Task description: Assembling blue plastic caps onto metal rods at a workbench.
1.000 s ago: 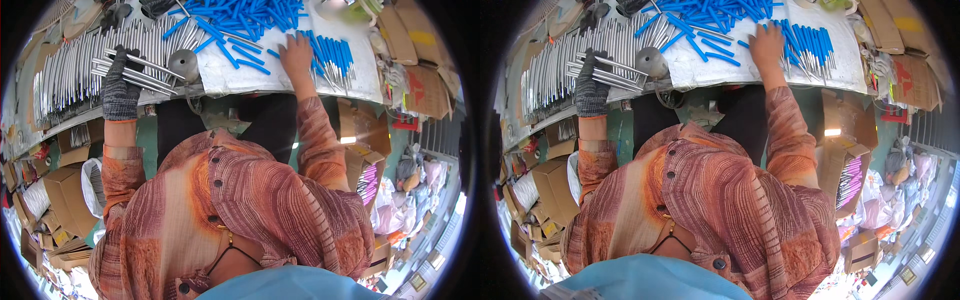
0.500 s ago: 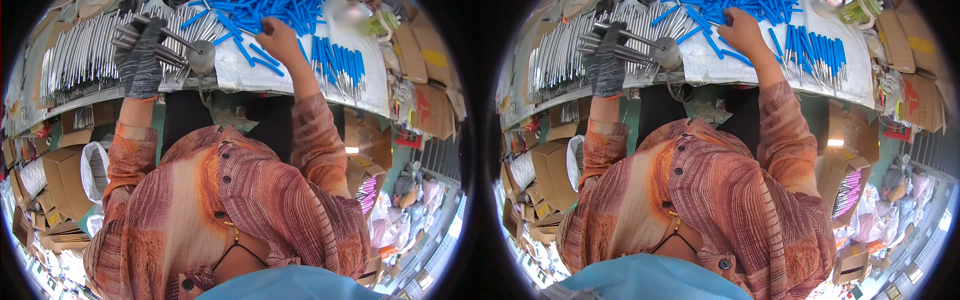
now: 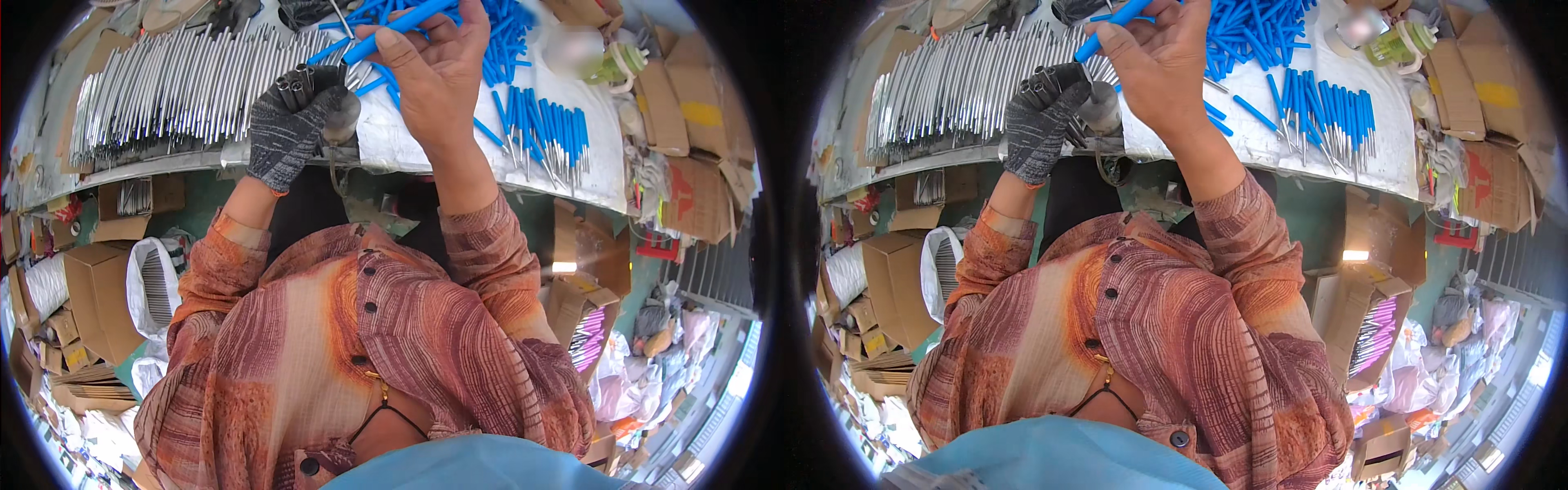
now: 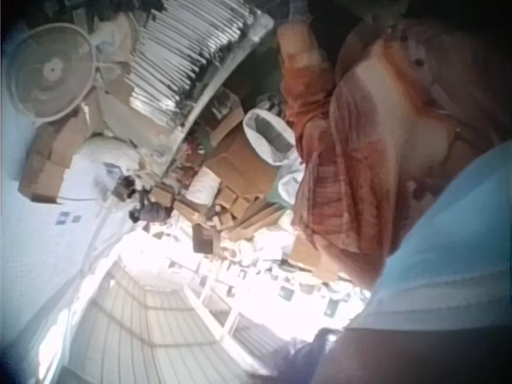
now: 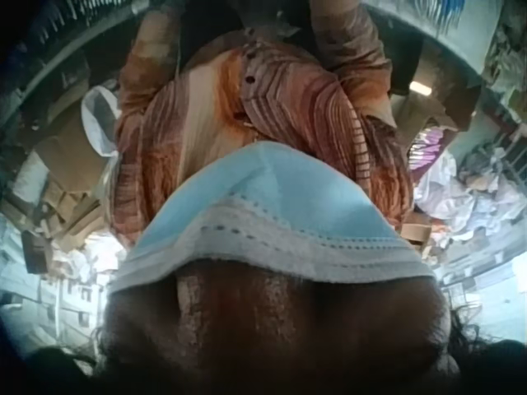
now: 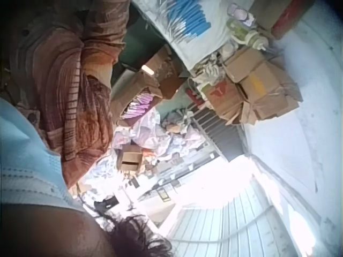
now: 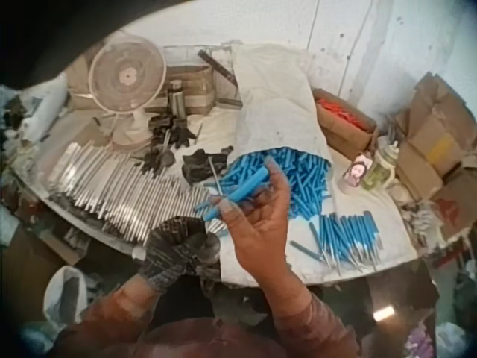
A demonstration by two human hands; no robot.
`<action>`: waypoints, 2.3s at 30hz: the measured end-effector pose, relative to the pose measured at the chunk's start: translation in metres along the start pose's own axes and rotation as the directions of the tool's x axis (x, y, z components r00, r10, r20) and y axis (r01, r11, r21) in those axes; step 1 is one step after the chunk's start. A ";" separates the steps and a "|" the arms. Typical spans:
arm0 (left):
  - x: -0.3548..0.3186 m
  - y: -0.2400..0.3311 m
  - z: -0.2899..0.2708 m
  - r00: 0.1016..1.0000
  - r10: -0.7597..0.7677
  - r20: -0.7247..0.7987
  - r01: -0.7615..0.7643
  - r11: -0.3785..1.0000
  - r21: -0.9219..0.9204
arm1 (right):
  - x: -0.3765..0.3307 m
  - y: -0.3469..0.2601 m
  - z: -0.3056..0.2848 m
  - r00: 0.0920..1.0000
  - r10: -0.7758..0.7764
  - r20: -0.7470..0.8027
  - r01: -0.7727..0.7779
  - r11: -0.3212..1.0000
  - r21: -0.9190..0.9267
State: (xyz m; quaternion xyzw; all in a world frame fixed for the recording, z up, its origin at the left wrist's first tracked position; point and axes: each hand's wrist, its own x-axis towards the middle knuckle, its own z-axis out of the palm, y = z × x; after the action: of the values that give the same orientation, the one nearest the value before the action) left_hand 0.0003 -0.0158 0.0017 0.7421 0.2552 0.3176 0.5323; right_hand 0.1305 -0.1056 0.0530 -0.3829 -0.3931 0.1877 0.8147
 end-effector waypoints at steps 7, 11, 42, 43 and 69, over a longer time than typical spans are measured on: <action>-0.001 -0.001 -0.009 0.996 0.028 0.084 -0.013 0.985 -0.172 | 0.007 -0.022 0.012 0.888 -0.137 0.439 0.381 0.753 -0.536; 0.003 0.002 -0.011 0.981 -0.105 0.164 0.163 0.906 -0.390 | 0.017 -0.020 0.019 0.904 0.002 0.429 0.175 0.911 -0.374; 0.012 -0.021 -0.042 0.830 -0.552 0.079 0.409 0.506 -0.759 | 0.043 0.032 -0.127 0.967 0.161 -0.199 -0.210 0.056 -0.976; 0.012 -0.031 -0.050 0.826 -0.560 0.063 0.392 0.490 -0.779 | 0.028 0.007 -0.138 0.956 -0.245 -0.160 -0.104 0.229 -0.968; 0.011 0.043 0.030 0.956 0.055 0.289 -0.030 0.996 -0.089 | 0.000 -0.092 -0.045 0.893 0.309 0.327 0.014 0.707 -0.707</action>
State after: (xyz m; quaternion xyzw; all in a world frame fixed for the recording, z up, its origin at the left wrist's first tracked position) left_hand 0.0318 -0.0398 0.0383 0.7629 0.1446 0.2269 0.5878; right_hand 0.1667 -0.1853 0.1060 -0.6399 -0.5679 0.1714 0.4884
